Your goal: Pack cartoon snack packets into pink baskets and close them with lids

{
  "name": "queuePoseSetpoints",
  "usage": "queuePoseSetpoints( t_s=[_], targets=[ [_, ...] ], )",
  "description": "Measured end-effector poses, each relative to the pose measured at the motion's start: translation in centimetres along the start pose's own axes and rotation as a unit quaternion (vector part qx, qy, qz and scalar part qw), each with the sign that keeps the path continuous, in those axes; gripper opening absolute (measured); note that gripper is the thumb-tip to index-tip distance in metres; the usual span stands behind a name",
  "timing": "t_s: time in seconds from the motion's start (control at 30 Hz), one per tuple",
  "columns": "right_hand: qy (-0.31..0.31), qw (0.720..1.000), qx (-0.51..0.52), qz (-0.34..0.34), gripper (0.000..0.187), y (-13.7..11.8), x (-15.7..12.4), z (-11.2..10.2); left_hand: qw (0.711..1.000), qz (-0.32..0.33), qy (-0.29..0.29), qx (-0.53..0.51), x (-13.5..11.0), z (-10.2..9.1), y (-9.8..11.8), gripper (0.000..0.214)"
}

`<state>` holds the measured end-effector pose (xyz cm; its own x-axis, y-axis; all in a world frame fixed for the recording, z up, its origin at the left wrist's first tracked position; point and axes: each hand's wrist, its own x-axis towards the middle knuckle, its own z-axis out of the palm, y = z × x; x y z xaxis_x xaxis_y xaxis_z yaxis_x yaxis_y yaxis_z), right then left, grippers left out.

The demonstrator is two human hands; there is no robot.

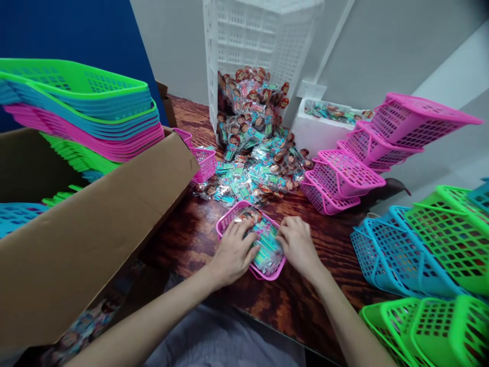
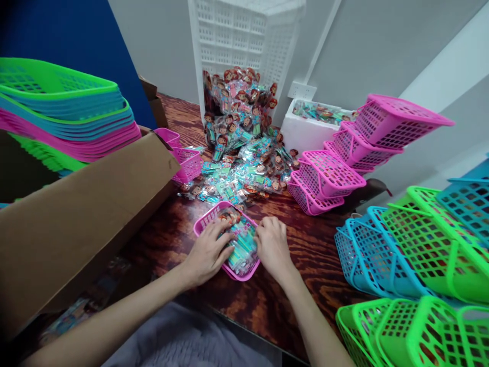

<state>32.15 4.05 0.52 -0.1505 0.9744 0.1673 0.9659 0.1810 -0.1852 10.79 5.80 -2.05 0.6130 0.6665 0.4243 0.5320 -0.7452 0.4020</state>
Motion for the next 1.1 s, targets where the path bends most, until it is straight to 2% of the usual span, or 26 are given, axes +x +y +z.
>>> queuePoseSetpoints(
  t_s=[0.17, 0.27, 0.33, 0.43, 0.5, 0.63, 0.7, 0.77, 0.9, 0.93, 1.0, 1.07, 1.1],
  targets=[
    [0.008, 0.995, -0.102, -0.01, 0.017, 0.0, 1.7, -1.0, 0.999, 0.003, -0.003, 0.047, 0.1, -0.1, -0.1, 0.022],
    [0.063, 0.996, -0.059, 0.003, 0.025, -0.9, 1.3, -0.3, 1.0, 0.007, 0.002, 0.027, 0.0, 0.0, -0.3, 0.026],
    [0.078, 0.996, 0.014, -0.039, 0.031, -1.6, 0.7, 0.7, 1.0, 0.006, -0.003, 0.016, -0.1, 0.2, -0.5, 0.026],
    [0.036, 0.986, 0.087, -0.138, 0.039, -2.0, 0.1, 2.1, 1.0, 0.013, -0.014, 0.008, -0.3, 0.3, -0.8, 0.022],
    [0.003, 0.982, 0.097, -0.161, 0.043, -1.5, 0.3, 2.4, 1.0, 0.019, -0.012, -0.004, -0.5, 0.2, -1.0, 0.02],
    [-0.057, 0.977, 0.11, -0.173, 0.051, -0.3, 1.4, 1.4, 0.999, -0.017, 0.034, -0.034, -0.7, -0.1, -1.4, 0.017],
    [-0.077, 0.977, 0.102, -0.171, 0.053, -0.2, 1.6, 0.8, 0.997, -0.032, 0.049, -0.048, -0.7, -0.2, -2.0, 0.026],
    [-0.084, 0.98, 0.084, -0.16, 0.05, -0.5, 1.3, 0.4, 0.997, -0.026, 0.046, -0.057, -0.5, -0.2, -2.9, 0.033],
    [-0.079, 0.987, 0.056, -0.127, 0.041, -1.4, -0.4, 0.2, 0.996, -0.017, 0.034, -0.08, 0.1, -0.1, -4.7, 0.031],
    [-0.073, 0.989, 0.055, -0.12, 0.041, -1.7, -0.9, 0.2, 0.994, -0.021, 0.047, -0.092, 0.2, 0.0, -4.8, 0.031],
    [-0.036, 0.992, 0.058, -0.102, 0.039, -2.2, -1.6, 0.3, 0.984, -0.057, 0.111, -0.124, 0.1, 0.4, -4.7, 0.032],
    [0.018, 0.995, 0.057, -0.083, 0.038, -2.8, -2.1, 0.5, 0.958, -0.133, 0.194, -0.165, -0.5, 1.1, -4.3, 0.034],
    [0.037, 0.994, 0.056, -0.083, 0.04, -3.1, -2.4, 0.6, 0.94, -0.179, 0.217, -0.193, -0.9, 1.5, -4.0, 0.037]
  ],
)
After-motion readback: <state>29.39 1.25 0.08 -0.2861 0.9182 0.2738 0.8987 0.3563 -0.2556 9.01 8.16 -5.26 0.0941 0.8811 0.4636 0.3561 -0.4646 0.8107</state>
